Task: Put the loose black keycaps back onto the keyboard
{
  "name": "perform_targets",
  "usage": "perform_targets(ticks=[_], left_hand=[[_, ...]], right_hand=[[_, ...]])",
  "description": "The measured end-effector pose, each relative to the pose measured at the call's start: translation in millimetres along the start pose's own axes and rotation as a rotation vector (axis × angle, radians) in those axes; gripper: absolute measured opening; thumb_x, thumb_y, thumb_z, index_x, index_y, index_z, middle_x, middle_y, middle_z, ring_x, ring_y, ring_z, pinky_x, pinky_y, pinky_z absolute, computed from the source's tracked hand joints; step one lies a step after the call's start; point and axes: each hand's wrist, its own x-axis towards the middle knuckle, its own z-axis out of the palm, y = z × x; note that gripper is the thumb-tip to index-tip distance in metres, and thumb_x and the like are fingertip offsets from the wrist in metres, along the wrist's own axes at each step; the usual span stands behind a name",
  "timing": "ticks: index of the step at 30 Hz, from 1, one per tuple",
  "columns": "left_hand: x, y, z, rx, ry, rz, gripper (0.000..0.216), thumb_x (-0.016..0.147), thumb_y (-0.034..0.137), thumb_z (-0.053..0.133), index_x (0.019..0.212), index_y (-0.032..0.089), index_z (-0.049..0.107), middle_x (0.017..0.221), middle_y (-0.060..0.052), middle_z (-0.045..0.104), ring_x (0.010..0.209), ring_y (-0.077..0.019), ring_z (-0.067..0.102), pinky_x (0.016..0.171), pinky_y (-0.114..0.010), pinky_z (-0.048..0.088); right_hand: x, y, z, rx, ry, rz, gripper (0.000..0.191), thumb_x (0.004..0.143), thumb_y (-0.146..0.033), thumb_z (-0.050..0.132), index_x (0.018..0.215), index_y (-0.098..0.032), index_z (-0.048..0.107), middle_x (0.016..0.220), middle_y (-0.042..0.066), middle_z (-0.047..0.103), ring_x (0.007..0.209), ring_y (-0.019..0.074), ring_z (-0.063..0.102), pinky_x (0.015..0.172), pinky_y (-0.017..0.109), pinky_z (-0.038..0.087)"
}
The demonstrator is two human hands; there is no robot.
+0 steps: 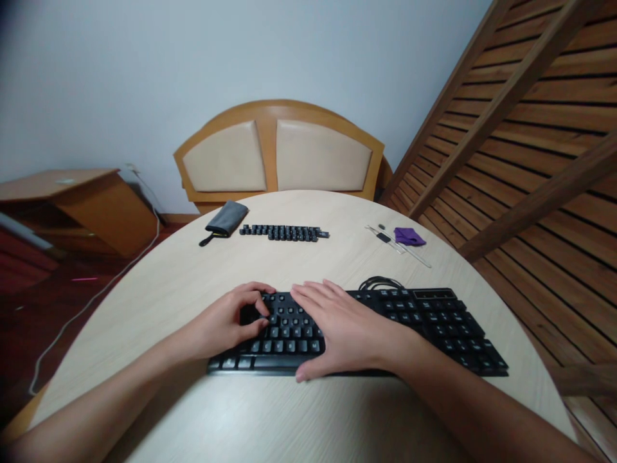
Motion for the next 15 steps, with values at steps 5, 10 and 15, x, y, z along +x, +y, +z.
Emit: perform_targets(ticks=[5,10,15], left_hand=[[3.3,-3.1,-2.4,-0.031,0.032,0.009,0.002,0.085,0.021,0.064,0.084,0.021,0.066,0.119,-0.007,0.068,0.11,-0.0237,0.063,0.102,-0.044,0.047],[25.2,-23.0,-1.6,-0.068,0.147,-0.091,0.019,0.094,0.033,0.057,0.103,0.019,0.066,0.102,-0.006,0.075,0.094,-0.0216,0.069,0.088,-0.038,0.055],[67.5,-55.7,-14.7,0.317,0.289,-0.17,0.028,0.094,0.033,0.057,0.118,0.02,0.065,0.105,-0.006,0.074,0.085,-0.0194,0.07,0.076,-0.03,0.054]], right_hand=[[6.2,-0.1,1.9,0.041,-0.025,-0.006,0.112,0.068,-0.065,0.079,0.155,-0.014,0.032,0.157,0.02,0.038,0.144,0.038,0.035,0.12,0.057,0.025],[10.3,1.1,0.4,0.047,-0.073,0.022,0.115,0.068,-0.071,0.073,0.156,-0.011,0.03,0.158,0.021,0.035,0.144,0.0394,0.033,0.12,0.056,0.024],[11.4,2.5,1.9,0.034,-0.067,0.018,0.117,0.07,-0.075,0.069,0.157,-0.009,0.027,0.161,0.019,0.031,0.144,0.0384,0.031,0.12,0.054,0.023]])
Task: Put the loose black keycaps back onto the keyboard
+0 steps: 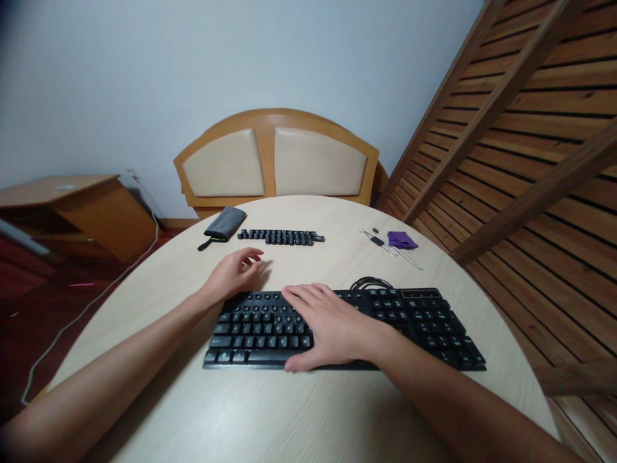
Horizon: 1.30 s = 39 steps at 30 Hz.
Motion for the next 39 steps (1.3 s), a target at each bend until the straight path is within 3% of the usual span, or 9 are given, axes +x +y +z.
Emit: perform_targets(ticks=[7,15,22,26,28,31,39], left_hand=[[47.3,-13.3,7.0,0.241,0.042,-0.003,0.041,0.093,0.023,0.057,0.134,0.026,0.06,0.109,-0.006,0.073,0.097,-0.0259,0.069,0.082,-0.033,0.051],[54.7,-12.8,18.6,0.355,0.075,-0.031,0.029,0.095,0.025,0.054,0.12,0.023,0.069,0.11,-0.01,0.071,0.1,-0.0298,0.068,0.089,-0.038,0.05],[23.5,-6.9,3.1,0.256,0.066,-0.028,0.019,0.095,0.03,0.058,0.104,0.021,0.073,0.113,-0.009,0.069,0.088,-0.0245,0.069,0.08,-0.033,0.052],[-13.7,13.9,-1.3,0.116,0.023,0.02,0.019,0.096,0.032,0.058,0.109,0.022,0.069,0.101,-0.003,0.073,0.081,-0.0181,0.069,0.077,-0.029,0.053],[-33.9,26.4,-2.1,-0.056,0.022,0.089,0.016,0.096,0.028,0.059,0.106,0.021,0.068,0.1,-0.003,0.073,0.087,-0.0196,0.068,0.083,-0.033,0.052],[-56.9,40.4,-4.4,-0.136,-0.037,0.166,0.014,0.095,0.027,0.061,0.106,0.023,0.068,0.096,-0.003,0.073,0.09,-0.0217,0.067,0.085,-0.037,0.051],[-67.6,44.8,-6.7,-0.122,-0.092,0.219,0.016,0.098,0.028,0.056,0.107,0.022,0.068,0.101,-0.005,0.072,0.096,-0.0235,0.064,0.088,-0.041,0.051]], right_hand=[[-0.2,-1.4,-1.0,0.004,0.0,-0.019,0.115,0.07,-0.073,0.07,0.157,-0.009,0.028,0.161,0.02,0.031,0.144,0.0383,0.031,0.121,0.053,0.022],[0.1,-2.4,-1.4,0.0,0.0,-0.022,0.117,0.069,-0.072,0.071,0.156,-0.007,0.028,0.161,0.021,0.03,0.145,0.037,0.031,0.121,0.05,0.023],[-0.7,-0.4,1.2,0.007,0.026,-0.033,0.114,0.071,-0.072,0.069,0.156,-0.008,0.029,0.16,0.02,0.032,0.144,0.0372,0.032,0.12,0.052,0.023],[-0.6,1.0,2.5,-0.002,0.022,-0.028,0.116,0.07,-0.074,0.069,0.156,-0.008,0.029,0.159,0.021,0.033,0.144,0.0374,0.032,0.12,0.052,0.024],[-0.5,1.7,3.1,0.005,0.021,-0.023,0.116,0.069,-0.074,0.07,0.156,-0.01,0.028,0.159,0.02,0.033,0.144,0.038,0.032,0.119,0.053,0.024],[-0.5,2.7,3.8,0.014,0.023,-0.026,0.116,0.069,-0.073,0.071,0.157,-0.012,0.026,0.16,0.02,0.032,0.144,0.0385,0.031,0.119,0.054,0.024],[-0.6,0.4,1.4,-0.028,-0.012,0.003,0.118,0.068,-0.073,0.071,0.157,-0.008,0.026,0.16,0.02,0.031,0.145,0.0367,0.031,0.12,0.051,0.025]])
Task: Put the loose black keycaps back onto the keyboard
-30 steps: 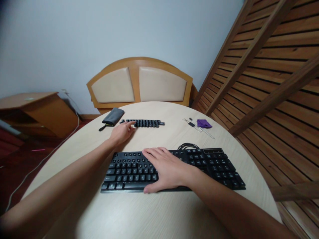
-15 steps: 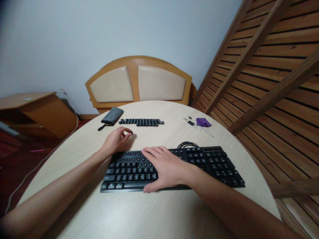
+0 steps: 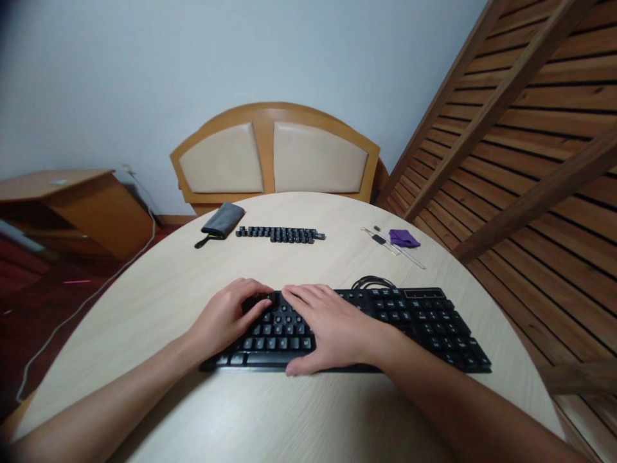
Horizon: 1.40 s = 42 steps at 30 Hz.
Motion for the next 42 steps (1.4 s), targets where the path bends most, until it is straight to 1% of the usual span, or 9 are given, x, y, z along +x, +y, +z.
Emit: perform_targets(ticks=[3,6,12,18,22,27,32,35,42], left_hand=[[-0.4,-0.1,0.6,0.015,0.001,0.006,0.017,0.098,0.029,0.056,0.107,0.021,0.068,0.101,-0.006,0.071,0.095,-0.024,0.064,0.088,-0.043,0.051],[-1.5,0.3,0.4,0.018,0.002,0.011,0.017,0.097,0.029,0.056,0.106,0.021,0.068,0.101,-0.007,0.072,0.095,-0.0243,0.064,0.087,-0.043,0.051],[-2.6,2.6,-3.2,0.014,-0.016,0.028,0.02,0.098,0.028,0.056,0.113,0.023,0.068,0.101,-0.006,0.073,0.094,-0.0236,0.065,0.087,-0.042,0.051],[-4.0,7.0,-6.3,-0.043,-0.061,0.103,0.016,0.095,0.026,0.061,0.109,0.023,0.069,0.101,-0.003,0.075,0.096,-0.0235,0.065,0.09,-0.043,0.049],[-4.9,8.2,-4.3,-0.069,-0.07,0.113,0.015,0.095,0.026,0.061,0.107,0.023,0.068,0.101,-0.004,0.075,0.096,-0.0238,0.065,0.09,-0.043,0.049],[-6.2,8.5,-3.8,-0.111,-0.083,0.114,0.014,0.096,0.028,0.06,0.106,0.023,0.068,0.104,-0.005,0.073,0.099,-0.0237,0.065,0.09,-0.042,0.048],[-6.9,9.8,-3.8,-0.074,-0.098,0.124,0.01,0.094,0.027,0.064,0.101,0.023,0.069,0.098,-0.004,0.074,0.094,-0.0237,0.065,0.087,-0.042,0.048],[-6.8,10.0,-2.5,-0.057,-0.103,0.155,0.009,0.094,0.027,0.064,0.1,0.023,0.07,0.098,-0.004,0.075,0.093,-0.0235,0.065,0.086,-0.041,0.048],[-7.6,8.3,-1.3,-0.042,-0.096,0.184,0.01,0.093,0.025,0.066,0.102,0.022,0.07,0.1,-0.004,0.075,0.092,-0.0233,0.065,0.085,-0.04,0.047]], right_hand=[[-0.4,-0.9,-1.0,0.002,-0.007,0.005,0.118,0.069,-0.072,0.071,0.156,-0.007,0.027,0.16,0.021,0.031,0.145,0.0367,0.031,0.12,0.052,0.025],[-1.4,-0.8,-0.7,0.022,0.001,-0.003,0.118,0.068,-0.072,0.072,0.157,-0.009,0.027,0.16,0.02,0.031,0.145,0.0375,0.031,0.12,0.053,0.025],[-3.2,-1.7,0.8,0.032,-0.006,0.0,0.117,0.068,-0.07,0.073,0.158,-0.012,0.026,0.16,0.02,0.031,0.145,0.0383,0.03,0.12,0.053,0.025],[-3.5,-2.7,0.9,0.023,-0.005,-0.003,0.116,0.069,-0.072,0.071,0.157,-0.01,0.026,0.16,0.02,0.031,0.145,0.0383,0.03,0.12,0.053,0.024],[-3.2,-3.4,0.7,0.019,-0.015,0.002,0.116,0.07,-0.072,0.07,0.157,-0.008,0.027,0.16,0.021,0.031,0.145,0.0389,0.03,0.119,0.053,0.024],[-2.5,-4.1,0.0,0.038,-0.001,-0.014,0.114,0.071,-0.072,0.07,0.157,-0.011,0.027,0.16,0.022,0.032,0.145,0.0392,0.031,0.119,0.054,0.025],[-2.5,-2.5,0.8,0.037,-0.001,-0.012,0.114,0.071,-0.072,0.07,0.157,-0.011,0.027,0.16,0.021,0.031,0.145,0.0393,0.03,0.119,0.054,0.024],[-2.9,-2.1,1.3,0.048,0.009,-0.022,0.112,0.072,-0.072,0.069,0.158,-0.013,0.026,0.16,0.02,0.031,0.145,0.0392,0.031,0.119,0.055,0.024],[-3.0,-5.1,-0.8,0.036,-0.012,-0.003,0.111,0.073,-0.073,0.067,0.157,-0.011,0.028,0.16,0.02,0.032,0.145,0.0385,0.031,0.119,0.055,0.025]])
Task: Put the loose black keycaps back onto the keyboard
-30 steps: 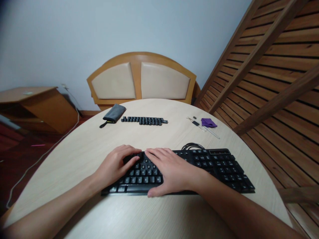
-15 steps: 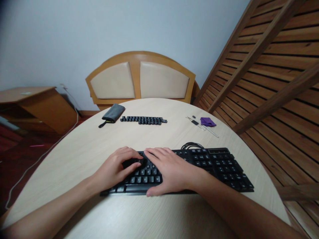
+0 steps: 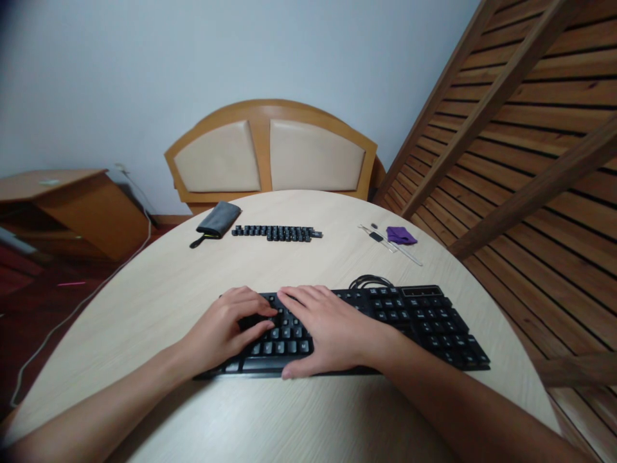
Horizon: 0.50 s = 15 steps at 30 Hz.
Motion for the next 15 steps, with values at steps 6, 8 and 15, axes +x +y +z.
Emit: perform_targets(ticks=[6,8,15], left_hand=[[0.9,1.7,-3.5,-0.031,-0.013,-0.042,0.013,0.094,0.027,0.064,0.105,0.023,0.07,0.101,-0.005,0.075,0.094,-0.0236,0.066,0.086,-0.041,0.049],[1.5,2.2,-4.6,-0.038,-0.019,-0.037,0.017,0.095,0.028,0.062,0.11,0.024,0.07,0.103,-0.005,0.075,0.095,-0.0236,0.066,0.088,-0.042,0.049],[1.0,0.4,-3.5,-0.046,-0.036,-0.018,0.015,0.095,0.025,0.063,0.106,0.024,0.072,0.106,-0.005,0.075,0.098,-0.0233,0.065,0.09,-0.041,0.05]], right_hand=[[0.5,1.6,0.2,0.002,0.013,-0.011,0.111,0.072,-0.073,0.068,0.157,-0.013,0.027,0.16,0.02,0.032,0.145,0.0382,0.031,0.119,0.054,0.024],[0.5,2.2,0.8,0.004,0.013,-0.011,0.112,0.072,-0.073,0.068,0.157,-0.013,0.027,0.16,0.02,0.031,0.145,0.0386,0.031,0.119,0.054,0.024],[0.2,2.1,1.2,0.004,0.015,-0.011,0.113,0.072,-0.074,0.068,0.157,-0.012,0.027,0.16,0.02,0.032,0.145,0.0386,0.03,0.119,0.054,0.025]])
